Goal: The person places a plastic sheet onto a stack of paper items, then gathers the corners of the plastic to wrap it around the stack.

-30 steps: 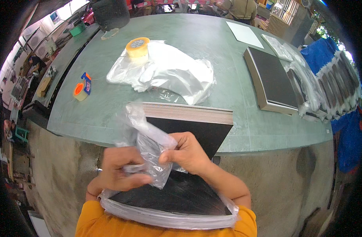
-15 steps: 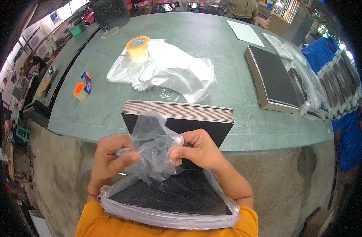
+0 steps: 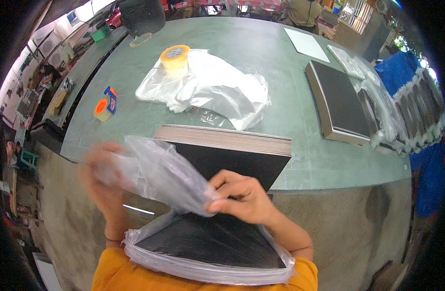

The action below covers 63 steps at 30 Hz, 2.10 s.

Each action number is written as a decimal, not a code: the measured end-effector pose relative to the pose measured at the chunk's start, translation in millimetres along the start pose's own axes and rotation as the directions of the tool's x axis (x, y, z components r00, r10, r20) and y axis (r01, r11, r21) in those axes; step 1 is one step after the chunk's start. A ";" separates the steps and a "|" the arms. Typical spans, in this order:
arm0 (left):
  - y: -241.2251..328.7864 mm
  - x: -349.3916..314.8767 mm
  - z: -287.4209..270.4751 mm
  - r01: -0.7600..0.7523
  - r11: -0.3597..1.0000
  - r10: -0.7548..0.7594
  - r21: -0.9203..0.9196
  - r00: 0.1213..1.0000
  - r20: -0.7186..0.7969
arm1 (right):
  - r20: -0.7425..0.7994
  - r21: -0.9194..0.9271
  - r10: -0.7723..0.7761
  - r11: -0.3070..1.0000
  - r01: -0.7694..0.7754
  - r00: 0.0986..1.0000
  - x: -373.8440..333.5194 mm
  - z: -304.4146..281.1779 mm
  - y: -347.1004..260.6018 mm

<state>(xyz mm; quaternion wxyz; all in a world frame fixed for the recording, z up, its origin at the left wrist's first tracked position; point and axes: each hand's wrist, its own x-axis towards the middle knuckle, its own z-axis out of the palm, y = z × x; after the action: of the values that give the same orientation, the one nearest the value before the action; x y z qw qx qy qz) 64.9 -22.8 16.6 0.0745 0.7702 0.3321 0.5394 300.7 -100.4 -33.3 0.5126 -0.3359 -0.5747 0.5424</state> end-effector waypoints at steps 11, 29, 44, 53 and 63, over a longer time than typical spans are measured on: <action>20.8 -25.1 48.9 0.244 0.810 0.219 -0.534 0.718 0.660 | -0.204 0.100 -0.058 0.992 0.080 0.977 -0.7 -6.9 -5.9; 0.9 1.5 13.3 0.058 0.912 0.409 -0.406 -0.198 0.891 | 0.254 -0.966 0.782 0.179 0.185 0.569 -52.5 -38.7 16.2; -42.4 6.9 -7.1 0.669 0.725 -0.670 0.165 0.627 0.398 | -0.173 -0.963 -0.509 0.266 -0.037 0.843 -61.8 -31.8 -2.1; -53.3 -26.2 19.8 -0.173 0.910 0.025 0.377 0.931 0.365 | -0.272 -0.953 -0.465 0.007 -0.304 0.842 -43.0 -37.5 -3.9; -64.2 -24.9 -1.0 -0.126 0.986 0.160 -0.109 0.897 0.411 | -0.416 -0.870 -0.529 0.469 -0.153 0.739 -61.1 -49.7 -5.7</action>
<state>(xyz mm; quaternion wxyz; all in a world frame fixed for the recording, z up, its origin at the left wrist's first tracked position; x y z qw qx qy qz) 31.4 11.6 -32.9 0.1347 0.8865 0.2290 0.3787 364.2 -145.2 -47.2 0.4954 -0.6371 -0.5893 -0.0370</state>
